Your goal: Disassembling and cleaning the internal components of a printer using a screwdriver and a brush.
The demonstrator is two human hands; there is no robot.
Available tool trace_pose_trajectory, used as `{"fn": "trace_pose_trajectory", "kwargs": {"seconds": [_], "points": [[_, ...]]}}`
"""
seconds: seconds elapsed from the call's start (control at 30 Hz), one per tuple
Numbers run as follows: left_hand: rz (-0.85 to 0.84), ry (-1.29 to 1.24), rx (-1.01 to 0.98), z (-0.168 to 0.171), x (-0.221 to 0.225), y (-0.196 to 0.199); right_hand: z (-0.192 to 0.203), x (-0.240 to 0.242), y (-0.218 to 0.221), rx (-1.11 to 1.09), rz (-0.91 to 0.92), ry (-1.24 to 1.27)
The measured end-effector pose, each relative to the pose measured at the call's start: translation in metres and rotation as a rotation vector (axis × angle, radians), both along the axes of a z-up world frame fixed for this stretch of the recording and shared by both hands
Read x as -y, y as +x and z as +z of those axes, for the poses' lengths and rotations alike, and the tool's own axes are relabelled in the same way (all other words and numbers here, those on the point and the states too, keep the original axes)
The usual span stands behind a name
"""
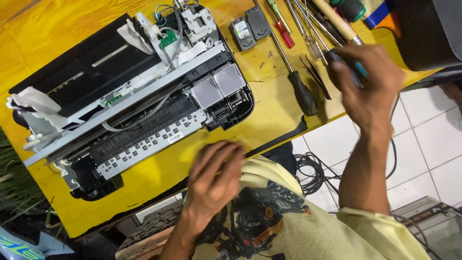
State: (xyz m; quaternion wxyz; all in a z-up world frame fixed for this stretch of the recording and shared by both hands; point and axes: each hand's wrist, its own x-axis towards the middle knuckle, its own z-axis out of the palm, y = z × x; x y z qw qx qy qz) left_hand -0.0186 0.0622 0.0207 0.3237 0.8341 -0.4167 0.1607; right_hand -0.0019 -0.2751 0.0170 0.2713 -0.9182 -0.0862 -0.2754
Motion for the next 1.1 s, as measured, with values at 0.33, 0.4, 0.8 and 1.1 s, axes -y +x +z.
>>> {"fn": "trace_pose_trajectory", "kwargs": {"seconds": [0.33, 0.4, 0.8, 1.1], "points": [[0.164, -0.145, -0.056, 0.016, -0.011, 0.01, -0.006, -0.034, -0.058, -0.165, -0.29, 0.242], [0.156, -0.145, -0.017, 0.018, -0.009, 0.014, -0.006, -0.03, -0.052, -0.135, -0.301, 0.088], [0.24, -0.116, -0.063, 0.002, -0.002, 0.022, 0.027, -0.106, -0.015, -0.154, -0.003, 0.176], [0.239, -0.212, 0.052, -0.011, 0.025, 0.099, 0.033, -0.127, 0.044, -0.041, 0.312, -0.003]]}}
